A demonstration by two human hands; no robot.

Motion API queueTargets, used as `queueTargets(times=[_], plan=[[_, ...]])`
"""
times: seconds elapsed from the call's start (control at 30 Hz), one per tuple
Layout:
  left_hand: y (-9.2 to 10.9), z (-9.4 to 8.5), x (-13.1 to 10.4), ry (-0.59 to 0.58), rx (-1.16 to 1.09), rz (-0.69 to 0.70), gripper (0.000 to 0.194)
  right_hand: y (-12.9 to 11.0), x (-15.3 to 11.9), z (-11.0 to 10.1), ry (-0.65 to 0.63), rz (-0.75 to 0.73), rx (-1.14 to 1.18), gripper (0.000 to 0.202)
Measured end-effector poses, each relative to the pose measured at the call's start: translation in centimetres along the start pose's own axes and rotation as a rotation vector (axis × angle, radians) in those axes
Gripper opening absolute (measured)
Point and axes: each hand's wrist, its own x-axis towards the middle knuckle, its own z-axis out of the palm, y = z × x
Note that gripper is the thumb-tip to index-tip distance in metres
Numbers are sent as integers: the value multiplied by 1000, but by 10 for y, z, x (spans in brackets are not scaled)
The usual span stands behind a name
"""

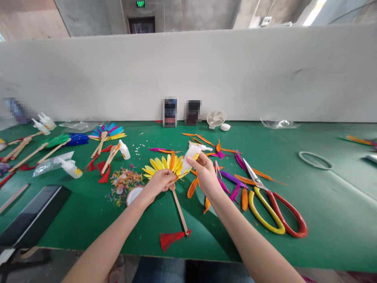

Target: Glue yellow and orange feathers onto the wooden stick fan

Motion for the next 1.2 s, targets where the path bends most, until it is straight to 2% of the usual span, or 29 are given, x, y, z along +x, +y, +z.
queueTargets(times=[0.43,0.67,0.87,1.2], plan=[[1,1,0,6,13,-10,16,-2,0,1,29,-27,-9,27],[0,0,0,16,9,-7,15,-3,3,1,-59,-16,-13,31],[1,0,0,27,3,-14,16,-2,2,2,-68,-4,-17,38],[2,2,-1,18,9,-28,16,0,1,0,-84,-10,-25,34]])
